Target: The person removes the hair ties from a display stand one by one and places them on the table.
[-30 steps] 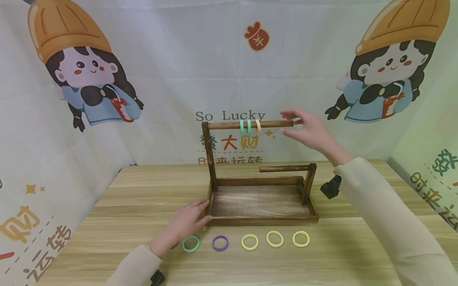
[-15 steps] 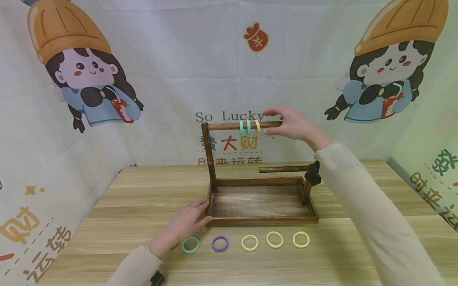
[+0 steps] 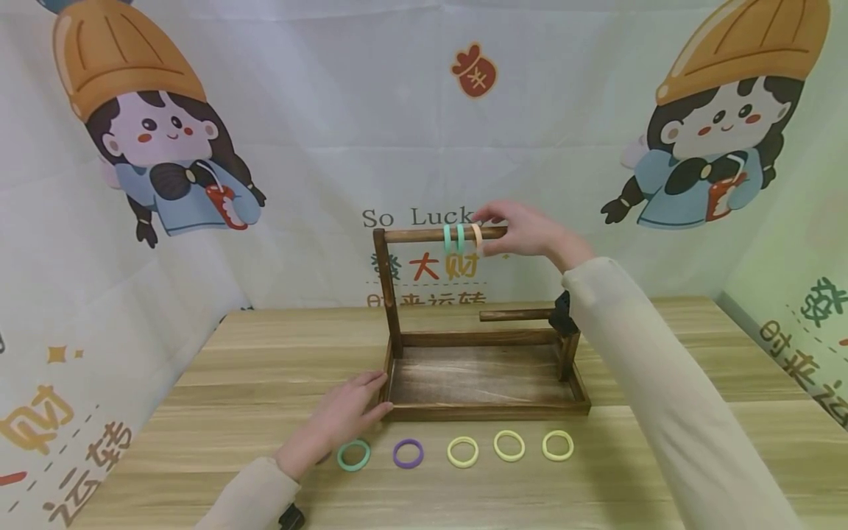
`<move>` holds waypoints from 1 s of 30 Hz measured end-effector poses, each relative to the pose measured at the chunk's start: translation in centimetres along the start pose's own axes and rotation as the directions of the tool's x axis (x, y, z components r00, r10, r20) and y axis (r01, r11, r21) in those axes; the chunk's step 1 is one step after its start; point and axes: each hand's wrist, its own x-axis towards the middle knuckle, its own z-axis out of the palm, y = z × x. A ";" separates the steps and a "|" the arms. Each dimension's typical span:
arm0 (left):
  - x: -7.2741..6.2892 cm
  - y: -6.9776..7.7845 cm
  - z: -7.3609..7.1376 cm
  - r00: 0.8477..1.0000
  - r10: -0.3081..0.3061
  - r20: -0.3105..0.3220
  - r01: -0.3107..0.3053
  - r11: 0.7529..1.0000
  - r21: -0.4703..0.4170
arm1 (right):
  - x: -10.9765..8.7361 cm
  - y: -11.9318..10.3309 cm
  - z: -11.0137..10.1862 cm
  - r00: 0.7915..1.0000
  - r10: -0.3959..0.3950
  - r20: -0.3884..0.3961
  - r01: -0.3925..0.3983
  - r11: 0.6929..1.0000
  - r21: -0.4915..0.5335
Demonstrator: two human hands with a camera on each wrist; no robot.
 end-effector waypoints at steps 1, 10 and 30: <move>0.0 0.0 0.0 1.000 0.000 0.001 0.000 1.000 -0.002 | 0.1 0.0 0.1 1.000 -0.001 0.001 0.001 1.000 -0.003; 0.0 0.0 0.1 1.000 -0.003 0.000 0.003 1.000 0.000 | 0.4 -0.1 0.7 1.000 -0.011 -0.010 0.011 1.000 -0.021; 0.1 -0.1 0.2 1.000 0.008 -0.010 -0.008 1.000 -0.010 | -1.4 2.2 0.1 0.993 0.019 -0.118 -0.010 0.997 0.080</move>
